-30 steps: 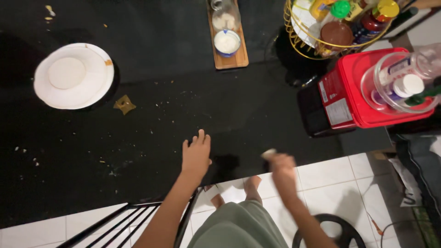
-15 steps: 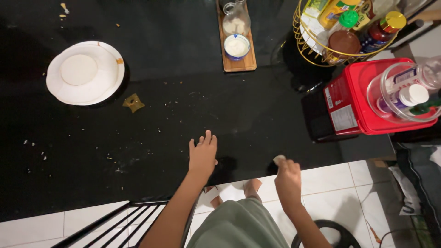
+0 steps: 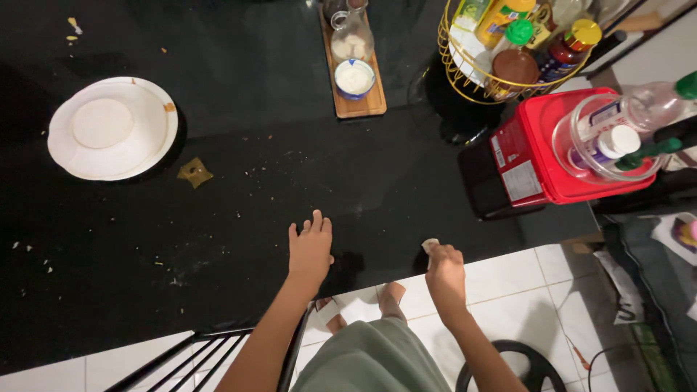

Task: Wiping down bottles, a plastic bowl, and the surface of a black dining table with a cloth.

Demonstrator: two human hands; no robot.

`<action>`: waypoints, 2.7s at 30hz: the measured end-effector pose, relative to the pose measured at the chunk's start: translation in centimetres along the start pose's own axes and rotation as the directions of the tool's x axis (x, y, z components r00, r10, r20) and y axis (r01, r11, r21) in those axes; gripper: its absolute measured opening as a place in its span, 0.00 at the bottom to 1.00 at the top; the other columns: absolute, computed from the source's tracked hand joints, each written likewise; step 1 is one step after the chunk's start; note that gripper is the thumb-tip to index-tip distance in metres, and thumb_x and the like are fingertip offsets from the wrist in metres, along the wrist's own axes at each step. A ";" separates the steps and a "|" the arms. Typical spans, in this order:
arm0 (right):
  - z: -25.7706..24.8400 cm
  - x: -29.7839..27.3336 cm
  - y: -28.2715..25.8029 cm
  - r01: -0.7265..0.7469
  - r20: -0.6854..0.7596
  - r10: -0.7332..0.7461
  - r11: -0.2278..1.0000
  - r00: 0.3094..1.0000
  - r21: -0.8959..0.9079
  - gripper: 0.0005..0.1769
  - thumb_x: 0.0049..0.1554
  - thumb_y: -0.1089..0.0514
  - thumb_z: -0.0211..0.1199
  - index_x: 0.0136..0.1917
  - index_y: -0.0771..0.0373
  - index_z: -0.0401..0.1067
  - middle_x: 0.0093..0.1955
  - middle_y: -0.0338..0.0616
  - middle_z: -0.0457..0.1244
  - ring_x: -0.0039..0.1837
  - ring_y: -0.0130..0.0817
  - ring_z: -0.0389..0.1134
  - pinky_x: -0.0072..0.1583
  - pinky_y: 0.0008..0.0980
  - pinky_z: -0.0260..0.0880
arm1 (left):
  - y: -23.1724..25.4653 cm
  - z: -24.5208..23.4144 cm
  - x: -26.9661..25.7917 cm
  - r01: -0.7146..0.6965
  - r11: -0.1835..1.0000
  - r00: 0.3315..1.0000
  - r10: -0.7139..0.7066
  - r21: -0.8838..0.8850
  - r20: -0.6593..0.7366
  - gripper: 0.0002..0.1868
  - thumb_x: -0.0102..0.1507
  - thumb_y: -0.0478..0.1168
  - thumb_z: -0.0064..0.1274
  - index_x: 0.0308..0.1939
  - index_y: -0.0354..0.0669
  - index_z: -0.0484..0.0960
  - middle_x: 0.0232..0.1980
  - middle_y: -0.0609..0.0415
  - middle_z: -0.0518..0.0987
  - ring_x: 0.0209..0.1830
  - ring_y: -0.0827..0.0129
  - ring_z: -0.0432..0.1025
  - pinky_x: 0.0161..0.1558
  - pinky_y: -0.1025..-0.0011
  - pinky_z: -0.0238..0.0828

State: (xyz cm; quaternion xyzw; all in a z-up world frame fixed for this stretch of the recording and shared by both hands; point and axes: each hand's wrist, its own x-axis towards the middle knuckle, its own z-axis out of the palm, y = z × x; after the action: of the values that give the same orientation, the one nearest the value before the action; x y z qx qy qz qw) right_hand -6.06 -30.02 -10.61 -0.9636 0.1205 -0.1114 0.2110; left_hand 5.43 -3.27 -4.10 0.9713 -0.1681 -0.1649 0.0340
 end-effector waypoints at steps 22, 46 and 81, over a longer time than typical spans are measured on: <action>-1.8 0.3 -2.4 0.034 -0.123 -0.034 0.999 0.992 -0.004 0.06 0.60 0.66 0.59 0.49 0.68 0.75 0.44 0.53 0.66 0.49 0.53 0.65 0.52 0.48 0.67 | 0.0 -0.2 0.0 0.030 1.000 0.999 -0.030 0.008 0.028 0.48 0.51 0.42 0.73 0.71 0.40 0.64 0.76 0.47 0.58 0.69 0.57 0.64 0.70 0.45 0.52; -4.9 3.5 0.1 -0.068 0.046 0.060 0.973 0.997 0.221 0.18 0.50 0.63 0.68 0.55 0.67 0.77 0.43 0.56 0.69 0.43 0.48 0.74 0.46 0.39 0.74 | 0.2 0.6 0.4 0.036 0.999 0.999 -0.037 0.026 0.030 0.47 0.51 0.41 0.73 0.70 0.40 0.65 0.77 0.47 0.59 0.68 0.58 0.66 0.71 0.46 0.53; -5.8 7.0 -2.1 0.233 0.506 -0.080 0.941 0.859 -0.247 0.13 0.60 0.63 0.55 0.55 0.74 0.68 0.51 0.66 0.68 0.48 0.54 0.75 0.47 0.39 0.78 | 1.1 -0.7 0.7 0.137 0.989 0.976 -0.145 0.058 0.160 0.49 0.53 0.42 0.72 0.73 0.46 0.61 0.78 0.51 0.56 0.73 0.60 0.62 0.74 0.46 0.47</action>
State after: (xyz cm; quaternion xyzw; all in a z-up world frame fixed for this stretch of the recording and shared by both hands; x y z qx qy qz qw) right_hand -0.63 -32.30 -3.36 -0.9875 -0.0006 0.1383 0.0762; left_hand 5.92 -4.52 -3.47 0.9644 -0.1048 -0.2422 -0.0146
